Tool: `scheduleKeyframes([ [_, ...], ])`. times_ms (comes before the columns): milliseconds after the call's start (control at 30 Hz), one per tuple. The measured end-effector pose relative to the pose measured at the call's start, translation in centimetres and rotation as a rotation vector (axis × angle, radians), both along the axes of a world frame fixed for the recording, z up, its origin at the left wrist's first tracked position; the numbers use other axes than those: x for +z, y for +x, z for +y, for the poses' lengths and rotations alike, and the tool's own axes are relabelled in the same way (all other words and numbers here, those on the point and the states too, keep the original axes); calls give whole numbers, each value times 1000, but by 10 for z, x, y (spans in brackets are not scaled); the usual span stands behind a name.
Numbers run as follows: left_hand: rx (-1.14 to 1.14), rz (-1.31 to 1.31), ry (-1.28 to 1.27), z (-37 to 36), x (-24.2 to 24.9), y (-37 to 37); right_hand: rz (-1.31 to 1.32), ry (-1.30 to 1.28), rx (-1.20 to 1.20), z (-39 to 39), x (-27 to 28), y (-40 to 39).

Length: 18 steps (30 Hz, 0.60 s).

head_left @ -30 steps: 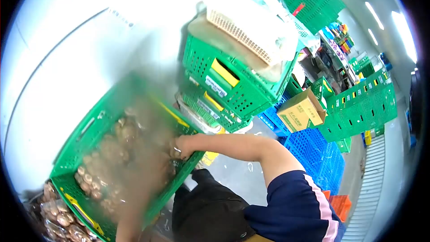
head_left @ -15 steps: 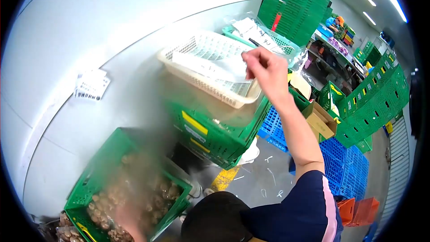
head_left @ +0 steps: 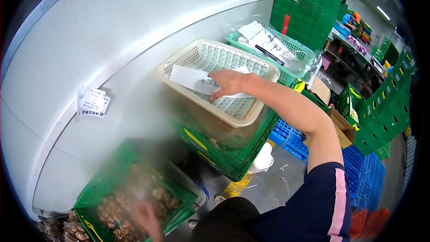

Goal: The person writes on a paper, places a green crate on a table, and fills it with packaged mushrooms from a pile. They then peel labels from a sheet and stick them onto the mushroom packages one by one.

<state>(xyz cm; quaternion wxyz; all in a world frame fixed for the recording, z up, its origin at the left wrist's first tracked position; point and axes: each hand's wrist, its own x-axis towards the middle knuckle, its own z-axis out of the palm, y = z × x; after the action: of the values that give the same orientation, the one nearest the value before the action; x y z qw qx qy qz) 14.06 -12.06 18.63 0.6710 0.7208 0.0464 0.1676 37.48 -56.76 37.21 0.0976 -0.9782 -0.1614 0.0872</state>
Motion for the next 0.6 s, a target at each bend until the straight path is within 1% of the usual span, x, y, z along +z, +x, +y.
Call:
scheduleKeyframes([
  [67, -22, 18, -33, 3, -10, -8, -33, -84, 24, 4, -6, 4],
  [133, -47, 53, -12, 1, -9, -15, -82, -195, 33, 10, -9, 6],
  [200, -47, 127, -21, -7, 3, -20, -151, -327, 28, 17, -8, 5],
  [267, -45, 81, -2, -9, 7, -20, -442, -513, -51, 20, 13, 2],
  [300, -37, 62, 7, -8, 8, -21, -664, -332, -74, 25, 29, -9],
  [333, -19, 45, 84, -4, 7, -21, -873, -141, -88, 36, 48, -24],
  [367, -39, 190, 31, -14, 48, -23, -1013, 55, -77, 57, 64, -46],
  [400, -70, 169, -27, -18, 60, -20, -994, 148, -71, 81, 76, -71],
  [433, -99, 95, -71, -22, 70, -14, -952, 323, 45, 102, 75, -91],
  [467, -132, 22, -116, -25, 80, -8, -741, 353, 112, 123, 77, -115],
  [500, -165, -103, -137, -26, 90, 2, -637, 492, 240, 144, 70, -132],
  [533, -193, -122, -125, -14, 82, 14, -524, 632, 371, 164, 61, -146],
  [567, -155, -64, -148, -3, 81, 16, -404, 716, 467, 183, 46, -156],
  [600, -118, -6, -173, 9, 81, 18, -87, 835, 483, 200, 40, -165],
])
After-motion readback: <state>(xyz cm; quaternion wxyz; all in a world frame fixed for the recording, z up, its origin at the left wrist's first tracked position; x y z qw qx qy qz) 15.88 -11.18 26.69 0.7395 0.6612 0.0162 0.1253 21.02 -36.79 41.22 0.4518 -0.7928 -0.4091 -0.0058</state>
